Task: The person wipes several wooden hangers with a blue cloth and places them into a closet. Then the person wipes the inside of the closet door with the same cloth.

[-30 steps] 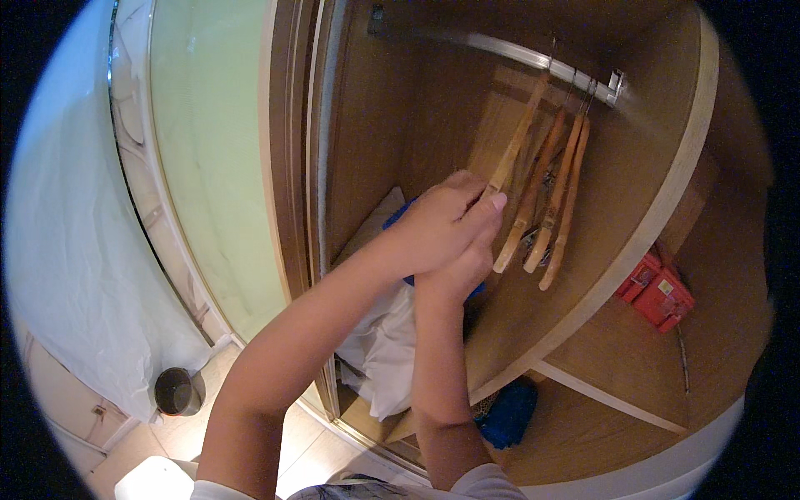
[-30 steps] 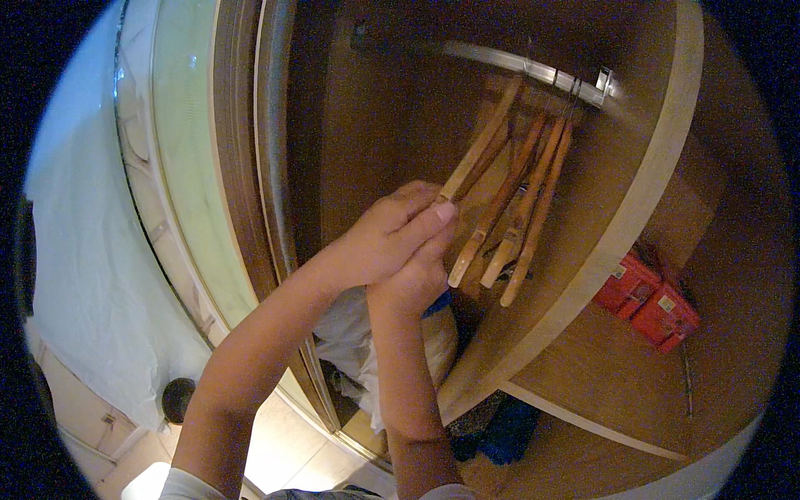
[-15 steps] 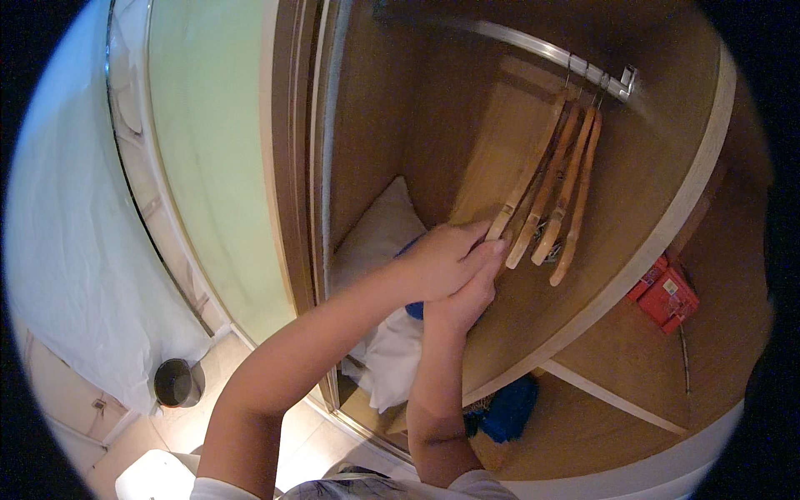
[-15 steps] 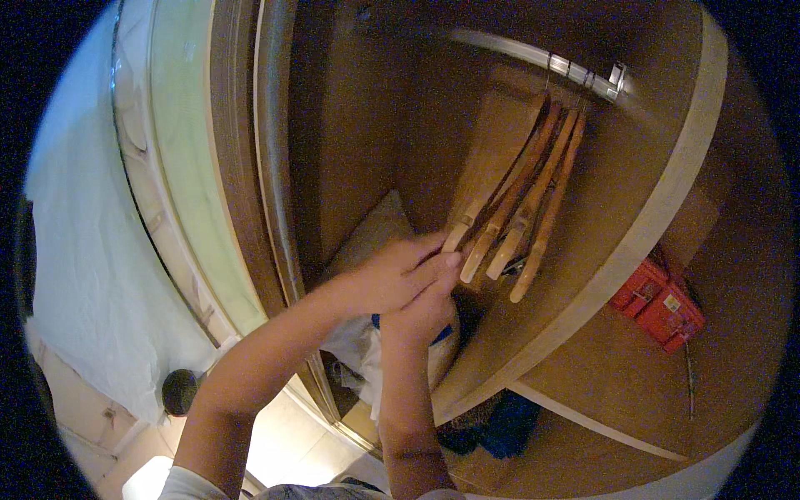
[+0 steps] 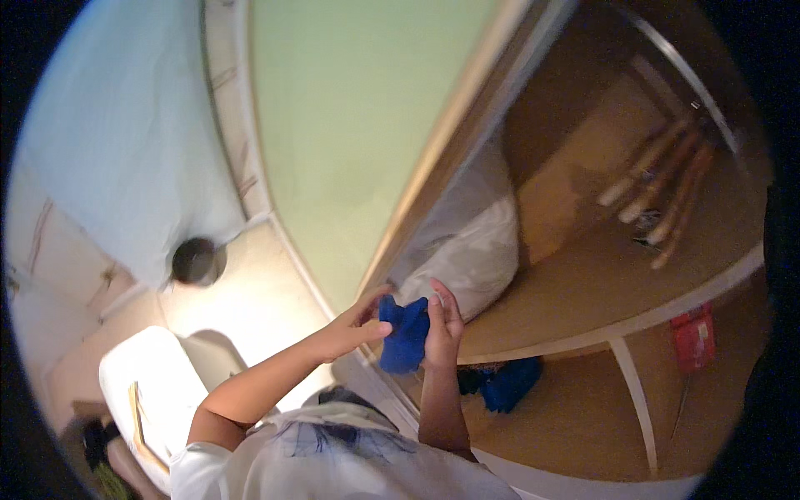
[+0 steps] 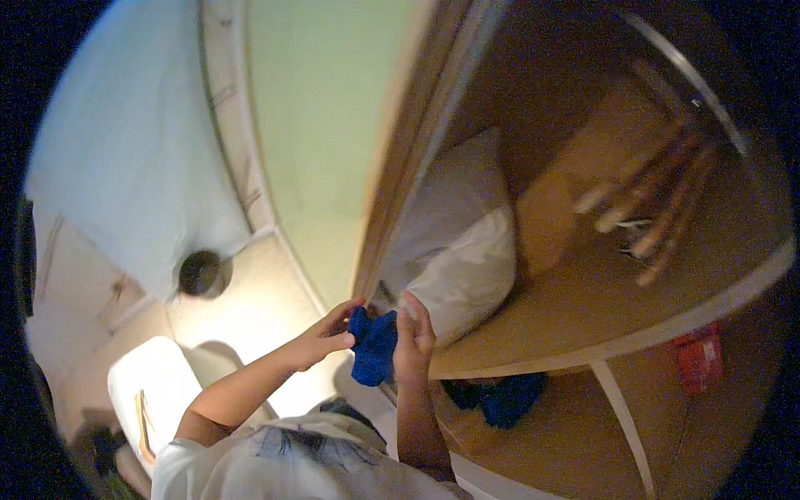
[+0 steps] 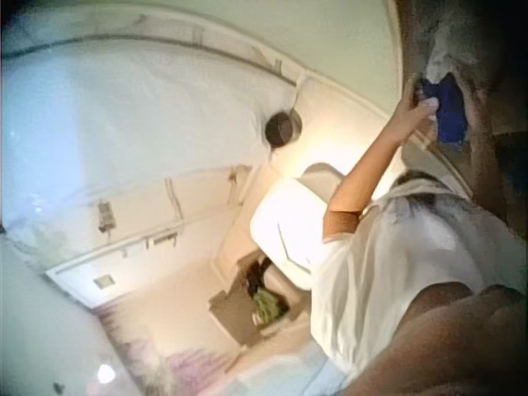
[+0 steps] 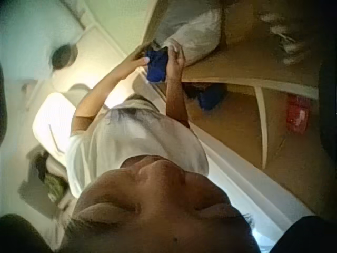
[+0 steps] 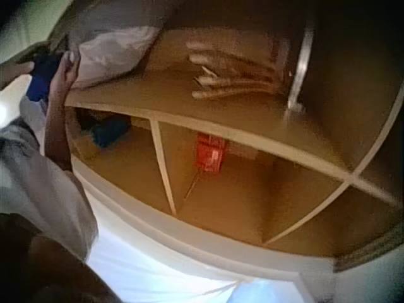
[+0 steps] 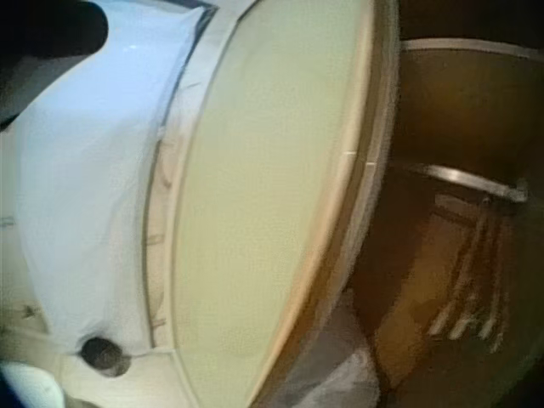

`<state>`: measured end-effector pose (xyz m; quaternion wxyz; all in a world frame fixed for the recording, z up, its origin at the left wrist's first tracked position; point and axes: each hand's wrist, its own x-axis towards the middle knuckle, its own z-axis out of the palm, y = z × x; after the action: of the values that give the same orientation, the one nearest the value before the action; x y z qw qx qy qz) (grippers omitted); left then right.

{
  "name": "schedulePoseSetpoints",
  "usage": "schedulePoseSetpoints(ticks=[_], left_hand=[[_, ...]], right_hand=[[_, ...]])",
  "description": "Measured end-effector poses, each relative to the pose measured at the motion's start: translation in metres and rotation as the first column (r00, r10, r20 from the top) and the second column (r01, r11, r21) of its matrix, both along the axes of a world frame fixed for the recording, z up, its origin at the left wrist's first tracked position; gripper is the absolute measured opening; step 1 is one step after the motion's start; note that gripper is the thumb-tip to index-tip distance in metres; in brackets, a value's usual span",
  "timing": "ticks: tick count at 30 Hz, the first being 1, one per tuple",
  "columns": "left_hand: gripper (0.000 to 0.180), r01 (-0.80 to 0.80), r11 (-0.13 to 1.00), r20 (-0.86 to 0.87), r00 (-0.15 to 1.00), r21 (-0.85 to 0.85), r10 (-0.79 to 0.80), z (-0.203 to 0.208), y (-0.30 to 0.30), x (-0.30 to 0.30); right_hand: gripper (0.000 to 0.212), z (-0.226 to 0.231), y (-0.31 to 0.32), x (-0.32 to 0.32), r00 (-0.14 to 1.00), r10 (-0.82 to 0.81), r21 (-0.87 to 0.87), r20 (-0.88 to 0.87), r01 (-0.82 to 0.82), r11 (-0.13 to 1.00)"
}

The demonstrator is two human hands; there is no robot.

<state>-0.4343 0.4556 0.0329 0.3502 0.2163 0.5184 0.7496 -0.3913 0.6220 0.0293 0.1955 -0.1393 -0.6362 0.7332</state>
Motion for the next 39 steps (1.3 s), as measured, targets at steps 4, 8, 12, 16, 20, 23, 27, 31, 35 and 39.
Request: schedulePoseSetpoints(ticks=[4,8,12,16,20,23,27,31,35,39], left_hand=[[0.08,-0.162,0.986,0.423,0.892,-0.036,0.162,-0.056,-0.058,0.064],[0.035,-0.091,0.941,0.608,0.742,-0.325,0.281,-0.096,-0.11,0.124],[0.046,-0.528,0.834,0.554,0.651,-0.16,0.519,-0.103,-0.155,0.166],[0.05,-0.731,0.663,0.325,0.595,-0.16,0.735,-0.121,-0.193,0.203],[0.05,-0.815,0.567,0.258,0.526,-0.119,0.811,-0.123,-0.226,0.239],[0.049,-0.86,0.48,0.156,0.458,-0.172,0.875,-0.128,-0.255,0.266],[0.046,-0.898,0.415,0.412,0.325,-0.148,0.851,-0.121,-0.294,0.301],[0.047,-0.82,0.55,0.573,0.377,-0.159,0.728,-0.13,-0.336,0.336],[0.049,-0.903,0.424,0.325,0.382,-0.068,0.865,-0.126,-0.365,0.359],[0.054,-0.912,0.373,0.357,0.296,-0.169,0.886,-0.13,-0.379,0.378]], right_hand=[[0.03,-0.057,-0.063,0.014,0.937,0.244,-0.084,0.251,-0.23,0.97],[0.033,-0.1,-0.139,0.048,0.835,0.488,-0.105,0.253,-0.477,0.872],[0.064,-0.11,-0.193,0.079,0.697,0.708,0.122,0.115,-0.717,0.686],[0.087,-0.098,-0.241,0.101,0.604,0.749,0.559,0.273,-0.733,0.388],[0.072,-0.137,-0.276,0.12,0.566,0.772,0.382,0.29,-0.808,0.449],[0.05,-0.136,-0.302,0.139,0.446,0.745,0.041,0.496,-0.869,0.493],[0.047,-0.124,-0.335,0.158,0.356,0.787,-0.013,0.503,-0.908,0.419],[0.04,-0.118,-0.369,0.178,0.14,0.907,-0.479,0.397,-0.811,0.335],[0.035,-0.138,-0.398,0.202,0.128,0.958,-0.753,0.256,-0.595,0.281],[0.037,-0.142,-0.418,0.223,0.016,0.932,-0.634,0.362,-0.728,0.259]])
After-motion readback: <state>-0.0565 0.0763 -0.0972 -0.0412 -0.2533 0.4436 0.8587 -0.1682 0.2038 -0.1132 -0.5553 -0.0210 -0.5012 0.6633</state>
